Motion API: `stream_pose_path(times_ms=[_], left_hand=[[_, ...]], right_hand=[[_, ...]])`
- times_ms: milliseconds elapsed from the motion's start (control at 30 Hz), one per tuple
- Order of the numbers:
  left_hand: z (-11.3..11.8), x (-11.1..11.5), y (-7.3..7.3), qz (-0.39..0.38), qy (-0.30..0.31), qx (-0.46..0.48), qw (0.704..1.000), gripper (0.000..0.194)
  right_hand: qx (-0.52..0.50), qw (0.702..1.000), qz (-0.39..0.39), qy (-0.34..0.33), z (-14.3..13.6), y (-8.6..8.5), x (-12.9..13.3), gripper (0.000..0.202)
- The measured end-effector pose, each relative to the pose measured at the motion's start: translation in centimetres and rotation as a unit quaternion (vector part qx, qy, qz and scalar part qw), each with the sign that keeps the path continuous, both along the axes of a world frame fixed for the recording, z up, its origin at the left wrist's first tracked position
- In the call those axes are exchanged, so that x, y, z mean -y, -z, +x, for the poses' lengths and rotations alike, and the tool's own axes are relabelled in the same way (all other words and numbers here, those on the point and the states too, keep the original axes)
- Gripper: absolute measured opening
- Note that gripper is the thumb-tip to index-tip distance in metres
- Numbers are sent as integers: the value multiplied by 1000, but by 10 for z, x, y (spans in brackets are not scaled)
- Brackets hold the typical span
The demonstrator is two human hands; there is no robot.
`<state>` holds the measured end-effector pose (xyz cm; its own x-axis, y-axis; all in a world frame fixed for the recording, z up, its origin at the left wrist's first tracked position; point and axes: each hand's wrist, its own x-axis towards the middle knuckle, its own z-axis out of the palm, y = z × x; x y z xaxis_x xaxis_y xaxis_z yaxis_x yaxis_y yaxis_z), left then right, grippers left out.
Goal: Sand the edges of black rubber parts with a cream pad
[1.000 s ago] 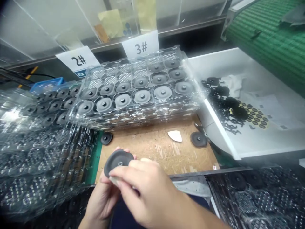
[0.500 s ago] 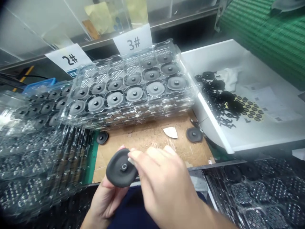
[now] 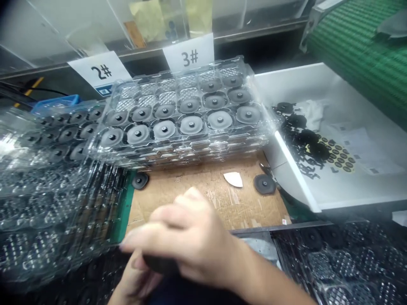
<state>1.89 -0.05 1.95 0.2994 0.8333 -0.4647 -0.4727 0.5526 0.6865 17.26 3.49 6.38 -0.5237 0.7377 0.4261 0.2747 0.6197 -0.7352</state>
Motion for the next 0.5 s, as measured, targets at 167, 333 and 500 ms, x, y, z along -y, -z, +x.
stream_pose_path(times_ms=[167, 333, 500], left_hand=[[-13, 9, 0, -20, -28, 171, 985, 58], [-26, 8, 8, -42, -35, 263, 963, 51], [-33, 3, 13, -54, -40, 301, 951, 49]], right_hand=[[-14, 966, -198, 168, 11, 58, -25, 22], [21, 953, -225, 201, -3, 145, -17, 23], [22, 938, -211, 273, -12, 157, 1, 29]])
